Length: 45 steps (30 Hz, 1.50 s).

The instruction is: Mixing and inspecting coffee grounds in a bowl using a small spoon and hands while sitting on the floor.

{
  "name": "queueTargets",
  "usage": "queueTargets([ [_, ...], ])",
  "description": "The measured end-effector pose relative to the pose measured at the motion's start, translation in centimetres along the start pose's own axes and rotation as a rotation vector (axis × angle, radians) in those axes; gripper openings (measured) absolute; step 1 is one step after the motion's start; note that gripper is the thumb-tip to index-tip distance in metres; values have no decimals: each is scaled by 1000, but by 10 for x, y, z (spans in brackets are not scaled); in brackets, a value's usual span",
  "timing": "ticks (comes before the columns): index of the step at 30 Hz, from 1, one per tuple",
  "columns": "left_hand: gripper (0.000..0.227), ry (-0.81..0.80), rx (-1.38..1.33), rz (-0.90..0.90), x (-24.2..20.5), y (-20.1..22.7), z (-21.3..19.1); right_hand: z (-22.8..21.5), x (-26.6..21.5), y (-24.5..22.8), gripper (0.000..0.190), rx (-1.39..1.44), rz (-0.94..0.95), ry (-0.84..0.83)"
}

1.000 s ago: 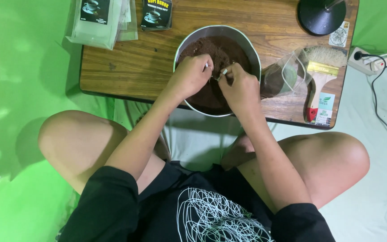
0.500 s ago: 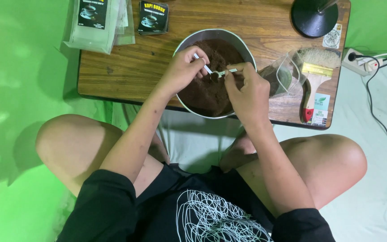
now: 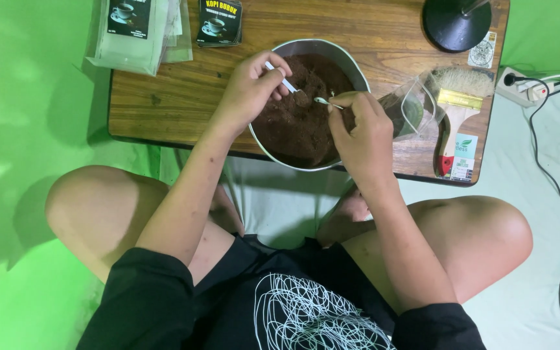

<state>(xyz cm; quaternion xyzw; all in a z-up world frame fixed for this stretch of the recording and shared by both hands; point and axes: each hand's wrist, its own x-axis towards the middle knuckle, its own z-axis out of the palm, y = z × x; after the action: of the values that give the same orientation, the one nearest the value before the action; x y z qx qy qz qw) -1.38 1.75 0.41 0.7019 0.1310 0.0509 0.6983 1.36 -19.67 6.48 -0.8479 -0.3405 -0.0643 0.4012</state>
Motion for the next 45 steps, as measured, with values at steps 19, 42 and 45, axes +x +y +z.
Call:
queueTargets([
  [19,11,85,-22,-16,-3,4,11,-16,-31,38,22,-295,-230,-418],
  [42,9,29,-163,30,21,14,41,-90,-22,80,110,230,-47,-78],
  [45,9,12,-181,36,24,23,51,-65,-21,110,116,356,-34,-40],
])
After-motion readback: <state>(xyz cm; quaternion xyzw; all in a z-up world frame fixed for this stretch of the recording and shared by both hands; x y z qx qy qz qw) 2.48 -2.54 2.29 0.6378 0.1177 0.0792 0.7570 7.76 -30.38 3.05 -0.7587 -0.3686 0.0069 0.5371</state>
